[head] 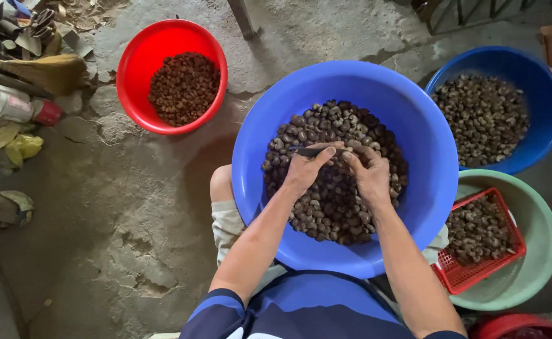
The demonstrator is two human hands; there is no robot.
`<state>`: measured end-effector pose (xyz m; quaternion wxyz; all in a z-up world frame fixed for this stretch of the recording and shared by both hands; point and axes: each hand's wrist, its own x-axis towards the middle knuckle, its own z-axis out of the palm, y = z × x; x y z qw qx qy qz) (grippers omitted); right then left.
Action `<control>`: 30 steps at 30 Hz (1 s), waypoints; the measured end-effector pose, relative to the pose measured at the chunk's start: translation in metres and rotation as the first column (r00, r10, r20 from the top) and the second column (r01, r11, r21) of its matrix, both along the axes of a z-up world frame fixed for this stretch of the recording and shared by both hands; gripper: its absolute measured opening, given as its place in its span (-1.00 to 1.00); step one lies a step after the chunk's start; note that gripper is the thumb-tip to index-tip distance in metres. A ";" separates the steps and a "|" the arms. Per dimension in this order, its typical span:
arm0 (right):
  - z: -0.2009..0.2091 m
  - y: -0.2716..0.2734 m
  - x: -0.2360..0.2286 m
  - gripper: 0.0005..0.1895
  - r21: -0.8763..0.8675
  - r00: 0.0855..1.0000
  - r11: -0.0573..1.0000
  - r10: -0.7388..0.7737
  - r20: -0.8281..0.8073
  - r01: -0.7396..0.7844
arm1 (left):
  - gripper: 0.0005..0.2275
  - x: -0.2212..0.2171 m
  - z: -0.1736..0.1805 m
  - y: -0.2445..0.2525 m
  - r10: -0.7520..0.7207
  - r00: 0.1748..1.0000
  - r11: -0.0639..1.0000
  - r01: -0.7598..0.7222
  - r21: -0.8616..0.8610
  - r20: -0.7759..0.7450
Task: A worker manually processes cashew nuts using a small hand tool, likely peeling or cracking them, while sitting on the floor surrounded by basins of nuts.
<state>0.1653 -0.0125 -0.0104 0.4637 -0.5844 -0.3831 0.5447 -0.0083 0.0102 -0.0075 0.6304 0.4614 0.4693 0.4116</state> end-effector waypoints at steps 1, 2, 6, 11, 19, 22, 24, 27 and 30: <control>-0.001 0.000 0.000 -0.63 0.001 1.000 1.000 0.001 0.000 -0.001 | -0.69 0.000 -0.003 0.000 0.001 1.000 1.000 -0.001 0.001 0.000; -0.002 0.000 0.001 -0.64 -0.008 1.000 1.000 -0.012 0.017 0.012 | -0.68 0.000 -0.006 0.001 -0.004 1.000 1.000 0.004 0.012 0.010; 0.000 -0.002 0.002 -0.68 0.007 0.995 1.000 0.027 0.095 -0.027 | -0.67 -0.001 -0.007 -0.001 0.039 0.999 0.999 -0.040 0.032 0.013; 0.001 -0.001 -0.001 -0.66 0.064 0.999 0.998 -0.023 0.034 0.021 | -0.71 0.001 0.001 -0.001 0.047 0.995 0.999 -0.049 0.020 0.084; 0.000 -0.002 -0.001 -0.67 0.126 0.999 0.992 -0.033 0.026 0.030 | -0.75 0.002 -0.003 -0.003 0.101 0.991 0.995 -0.102 0.007 0.092; -0.003 -0.002 0.000 -0.66 0.140 1.000 0.990 -0.014 0.019 0.011 | -0.72 0.003 -0.007 -0.002 0.043 0.994 0.999 -0.044 0.013 0.100; -0.006 -0.002 0.000 -0.65 0.135 0.999 0.991 -0.005 0.037 0.000 | -0.72 0.003 -0.009 -0.002 0.053 0.996 0.998 -0.055 0.025 0.075; -0.003 -0.005 -0.003 -0.63 0.126 1.000 0.992 -0.002 -0.006 0.003 | -0.70 0.001 -0.012 0.000 0.092 0.994 0.995 -0.093 0.028 0.061; -0.002 -0.004 -0.002 -0.62 0.117 0.998 0.993 0.005 -0.060 0.002 | -0.71 0.007 0.000 -0.003 0.044 0.992 0.998 -0.048 0.034 0.123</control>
